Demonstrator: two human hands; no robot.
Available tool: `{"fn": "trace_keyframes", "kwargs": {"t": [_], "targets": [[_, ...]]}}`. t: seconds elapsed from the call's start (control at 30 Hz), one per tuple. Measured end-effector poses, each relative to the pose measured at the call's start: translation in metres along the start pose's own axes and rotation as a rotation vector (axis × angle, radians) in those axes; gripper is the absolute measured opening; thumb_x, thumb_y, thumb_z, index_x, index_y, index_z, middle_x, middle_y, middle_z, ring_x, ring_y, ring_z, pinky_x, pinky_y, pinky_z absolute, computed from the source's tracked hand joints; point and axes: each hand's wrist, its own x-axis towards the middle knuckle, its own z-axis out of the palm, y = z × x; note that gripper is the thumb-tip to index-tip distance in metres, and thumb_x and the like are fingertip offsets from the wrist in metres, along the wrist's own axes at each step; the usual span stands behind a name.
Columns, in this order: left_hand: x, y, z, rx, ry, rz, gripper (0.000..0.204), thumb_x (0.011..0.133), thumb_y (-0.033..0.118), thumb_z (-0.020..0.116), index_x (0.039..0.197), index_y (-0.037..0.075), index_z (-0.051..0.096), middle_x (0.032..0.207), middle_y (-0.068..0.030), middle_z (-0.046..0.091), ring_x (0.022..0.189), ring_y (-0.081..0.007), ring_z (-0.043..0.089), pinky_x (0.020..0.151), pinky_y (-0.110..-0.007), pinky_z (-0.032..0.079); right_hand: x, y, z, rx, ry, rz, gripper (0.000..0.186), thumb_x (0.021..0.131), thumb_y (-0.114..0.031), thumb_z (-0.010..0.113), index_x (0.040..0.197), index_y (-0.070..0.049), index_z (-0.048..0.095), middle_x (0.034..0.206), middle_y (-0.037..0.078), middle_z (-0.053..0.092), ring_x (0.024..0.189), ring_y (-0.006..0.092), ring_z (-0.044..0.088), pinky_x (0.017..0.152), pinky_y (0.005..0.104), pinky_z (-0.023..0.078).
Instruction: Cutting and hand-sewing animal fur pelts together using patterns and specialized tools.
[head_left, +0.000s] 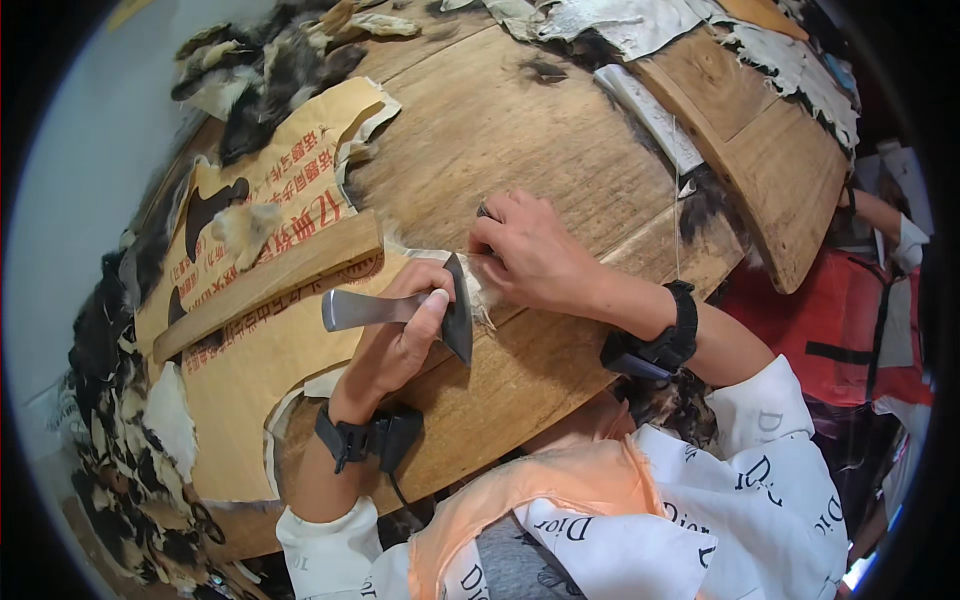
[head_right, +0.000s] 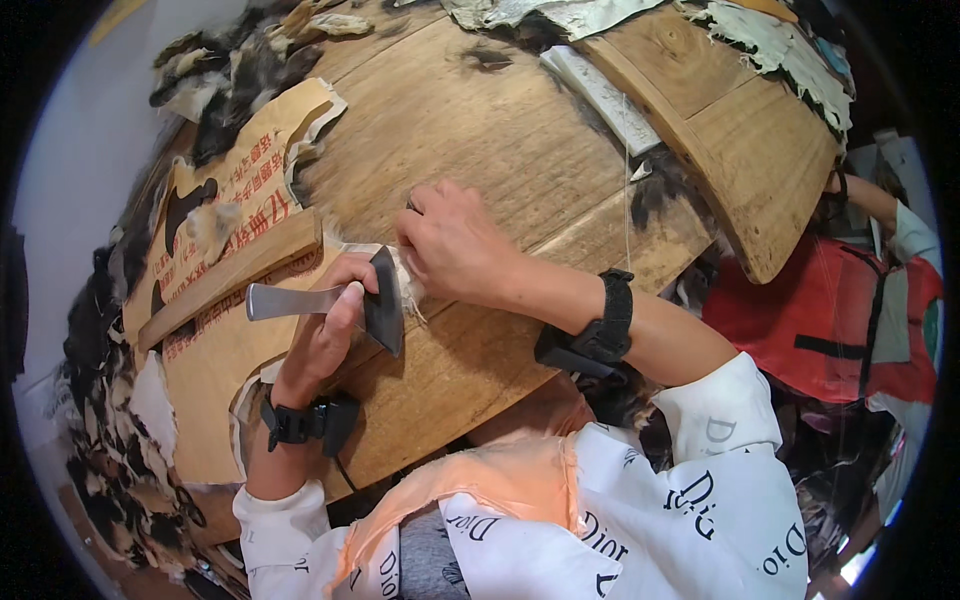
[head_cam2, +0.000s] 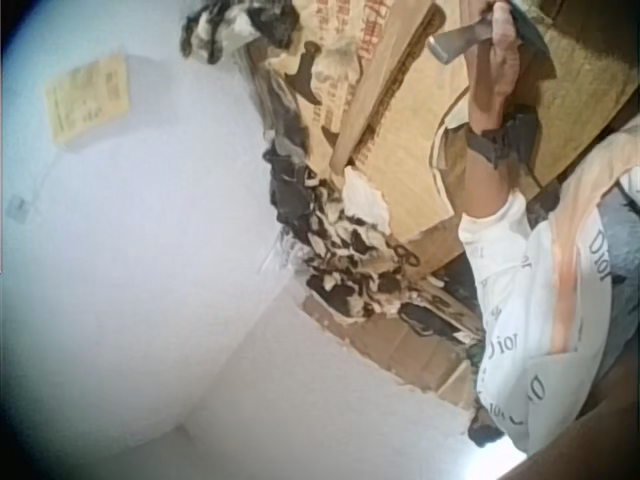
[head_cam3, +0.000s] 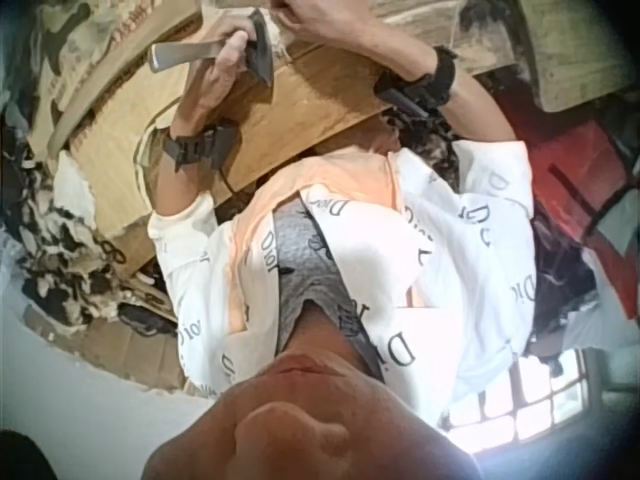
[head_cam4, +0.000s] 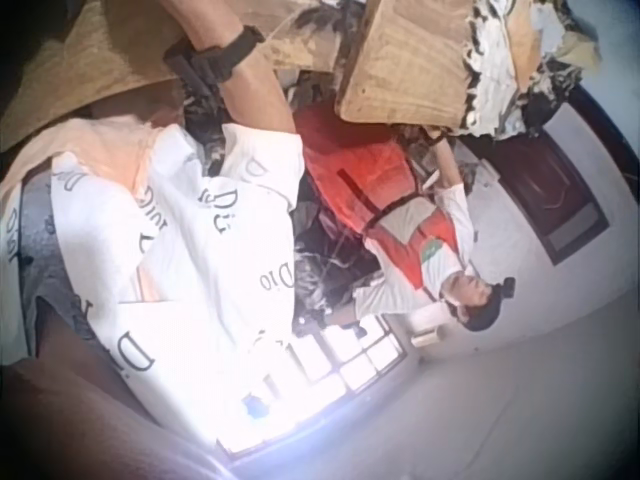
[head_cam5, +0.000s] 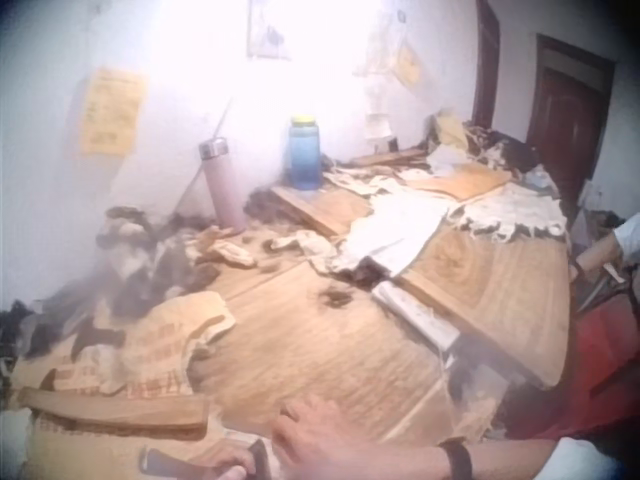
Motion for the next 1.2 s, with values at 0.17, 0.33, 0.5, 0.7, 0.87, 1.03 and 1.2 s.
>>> {"fn": "trace_keyframes", "kwargs": {"t": [0.17, 0.33, 0.5, 0.7, 0.87, 1.03, 1.2], "targets": [[0.005, -0.001, -0.004, 0.013, -0.058, 0.027, 0.019, 0.089, 0.02, 0.042, 0.09, 0.002, 0.049, 0.09, -0.0083, 0.046, 0.085, -0.0181, 0.045, 0.08, -0.029, 0.037, 0.001, 0.003, 0.007, -0.044, 0.007, -0.072, 0.013, 0.07, -0.016, 0.061, 0.074, -0.005, 0.056, 0.08, 0.011, 0.051, 0.078, 0.0297, 0.049, 0.067, 0.0415, 0.038], [0.008, -0.001, -0.002, 0.036, -0.067, -0.022, 0.017, 0.09, 0.017, 0.042, 0.091, 0.002, 0.049, 0.091, -0.0089, 0.047, 0.082, -0.0187, 0.046, 0.075, -0.028, 0.039, -0.002, -0.001, 0.011, -0.06, -0.017, -0.039, 0.012, 0.067, -0.008, 0.062, 0.076, -0.008, 0.054, 0.082, 0.009, 0.049, 0.082, 0.0282, 0.047, 0.07, 0.0396, 0.034], [0.013, -0.006, -0.001, 0.143, 0.003, 0.12, 0.015, 0.089, 0.017, 0.043, 0.091, 0.002, 0.048, 0.09, -0.0089, 0.045, 0.079, -0.0185, 0.045, 0.071, -0.028, 0.039, -0.006, -0.003, 0.011, 0.008, -0.018, -0.049, 0.012, 0.069, -0.012, 0.061, 0.076, -0.005, 0.055, 0.084, 0.01, 0.051, 0.085, 0.0289, 0.046, 0.07, 0.0418, 0.032], [0.009, -0.005, 0.0, 0.117, -0.088, 0.154, 0.009, 0.086, 0.012, 0.047, 0.085, 0.003, 0.047, 0.085, -0.0097, 0.045, 0.075, -0.0215, 0.045, 0.07, -0.029, 0.039, -0.01, -0.008, 0.0, 0.1, -0.075, 0.054, 0.009, 0.068, -0.008, 0.06, 0.077, -0.008, 0.056, 0.084, 0.008, 0.051, 0.087, 0.0287, 0.047, 0.07, 0.0423, 0.033], [0.011, -0.005, 0.002, 0.251, -0.024, 0.15, 0.009, 0.086, 0.012, 0.048, 0.086, 0.002, 0.048, 0.084, -0.0112, 0.047, 0.078, -0.0238, 0.048, 0.072, -0.031, 0.04, -0.038, -0.028, -0.017, 0.21, -0.206, 0.098, 0.008, 0.066, -0.006, 0.059, 0.074, -0.007, 0.056, 0.081, 0.01, 0.053, 0.086, 0.0311, 0.048, 0.071, 0.0411, 0.034], [0.009, -0.006, 0.002, 0.252, -0.02, 0.194, 0.011, 0.086, 0.013, 0.047, 0.086, 0.002, 0.049, 0.088, -0.0118, 0.048, 0.08, -0.0234, 0.049, 0.072, -0.031, 0.04, -0.067, -0.042, -0.076, 0.143, -0.494, 0.082, 0.008, 0.07, -0.01, 0.061, 0.077, -0.006, 0.059, 0.08, 0.011, 0.055, 0.083, 0.031, 0.051, 0.07, 0.0408, 0.039], [-0.002, 0.015, -0.002, 0.123, 0.092, 0.246, 0.014, 0.087, 0.015, 0.044, 0.085, 0.002, 0.049, 0.089, -0.0129, 0.048, 0.081, -0.0232, 0.049, 0.073, -0.032, 0.04, -0.06, -0.044, -0.132, -0.024, -0.586, 0.186, 0.032, 0.071, -0.023, 0.069, 0.097, -0.007, 0.063, 0.083, 0.011, 0.057, 0.081, 0.0284, 0.055, 0.067, 0.0378, 0.044]]}}
